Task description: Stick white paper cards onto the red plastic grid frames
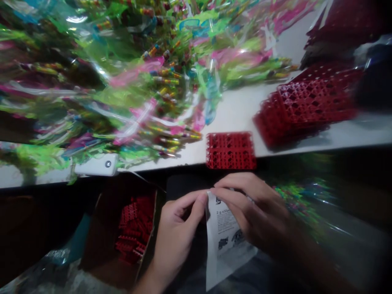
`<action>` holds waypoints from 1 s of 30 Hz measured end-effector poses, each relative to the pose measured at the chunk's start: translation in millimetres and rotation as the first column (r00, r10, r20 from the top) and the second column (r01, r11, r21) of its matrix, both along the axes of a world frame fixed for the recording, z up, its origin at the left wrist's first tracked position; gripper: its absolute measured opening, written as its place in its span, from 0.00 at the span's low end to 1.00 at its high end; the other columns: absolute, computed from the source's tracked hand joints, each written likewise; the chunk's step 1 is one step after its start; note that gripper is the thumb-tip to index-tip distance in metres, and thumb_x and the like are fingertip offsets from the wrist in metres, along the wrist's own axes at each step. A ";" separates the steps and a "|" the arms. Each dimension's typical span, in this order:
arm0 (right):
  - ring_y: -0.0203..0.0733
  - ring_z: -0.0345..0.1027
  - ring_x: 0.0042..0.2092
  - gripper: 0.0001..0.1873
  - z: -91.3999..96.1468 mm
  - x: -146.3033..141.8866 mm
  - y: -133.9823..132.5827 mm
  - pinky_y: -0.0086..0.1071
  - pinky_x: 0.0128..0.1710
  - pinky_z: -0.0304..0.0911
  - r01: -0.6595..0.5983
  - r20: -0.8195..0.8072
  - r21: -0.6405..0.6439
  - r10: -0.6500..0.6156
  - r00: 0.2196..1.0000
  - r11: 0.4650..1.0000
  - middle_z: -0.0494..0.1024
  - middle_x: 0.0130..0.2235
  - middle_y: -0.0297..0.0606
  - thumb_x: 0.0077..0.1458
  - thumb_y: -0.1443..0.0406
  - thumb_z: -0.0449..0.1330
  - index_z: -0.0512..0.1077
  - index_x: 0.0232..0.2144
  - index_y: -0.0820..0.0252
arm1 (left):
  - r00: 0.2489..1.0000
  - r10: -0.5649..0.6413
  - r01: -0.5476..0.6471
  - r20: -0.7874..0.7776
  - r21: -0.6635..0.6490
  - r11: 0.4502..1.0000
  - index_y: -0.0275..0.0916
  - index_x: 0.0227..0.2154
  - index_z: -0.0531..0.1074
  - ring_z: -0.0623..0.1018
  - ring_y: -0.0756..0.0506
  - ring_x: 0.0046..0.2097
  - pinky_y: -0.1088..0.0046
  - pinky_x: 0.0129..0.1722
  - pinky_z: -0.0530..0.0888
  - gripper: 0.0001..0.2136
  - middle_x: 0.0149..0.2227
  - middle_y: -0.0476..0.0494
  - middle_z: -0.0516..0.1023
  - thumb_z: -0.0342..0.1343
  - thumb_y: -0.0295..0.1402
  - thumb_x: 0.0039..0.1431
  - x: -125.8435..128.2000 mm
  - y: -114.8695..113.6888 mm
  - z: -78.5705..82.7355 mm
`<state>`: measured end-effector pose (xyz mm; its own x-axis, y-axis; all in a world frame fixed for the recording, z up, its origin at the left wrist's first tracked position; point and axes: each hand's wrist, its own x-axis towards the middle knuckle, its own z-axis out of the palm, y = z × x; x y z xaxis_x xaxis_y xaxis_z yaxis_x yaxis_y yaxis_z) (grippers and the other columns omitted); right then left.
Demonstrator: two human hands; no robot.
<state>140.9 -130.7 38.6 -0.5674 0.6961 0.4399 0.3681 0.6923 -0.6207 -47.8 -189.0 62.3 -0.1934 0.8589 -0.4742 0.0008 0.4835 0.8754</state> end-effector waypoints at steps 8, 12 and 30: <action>0.46 0.72 0.58 0.22 0.1 -9.9 -2.0 0.43 0.60 0.70 -0.009 -0.004 0.033 0.009 1.000 0.999 0.81 0.53 0.49 0.64 0.79 0.58 0.73 0.58 0.67 | 0.998 0.017 -0.015 -0.068 0.033 0.999 0.49 0.41 0.90 0.78 0.51 0.29 0.82 0.30 0.75 0.09 0.27 0.51 0.84 0.65 0.42 0.67 -7.6 -3.4 4.8; 0.46 0.73 0.58 0.23 2.6 -13.4 -2.7 0.42 0.61 0.70 -0.022 0.040 0.068 0.020 0.999 0.997 0.83 0.52 0.48 0.63 0.79 0.59 0.74 0.59 0.68 | 0.990 -0.017 0.028 -0.138 0.077 0.997 0.50 0.43 0.89 0.81 0.49 0.31 0.79 0.34 0.78 0.09 0.28 0.51 0.85 0.64 0.40 0.69 -9.2 -4.8 8.3; 0.47 0.74 0.51 0.13 -8.0 -23.5 6.8 0.44 0.54 0.72 -0.008 -0.060 0.080 0.013 0.998 0.997 0.81 0.46 0.47 0.65 0.79 0.58 0.76 0.48 0.68 | 0.997 0.024 -0.021 -0.080 0.028 0.999 0.47 0.41 0.89 0.77 0.52 0.29 0.84 0.29 0.72 0.09 0.28 0.51 0.84 0.64 0.38 0.67 -12.4 4.7 0.1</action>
<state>117.4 -123.8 30.6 -0.5452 0.6514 0.5276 0.3236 0.7442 -0.5844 -60.2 -184.3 62.4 -0.2493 0.8661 -0.4334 0.0608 0.4606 0.8855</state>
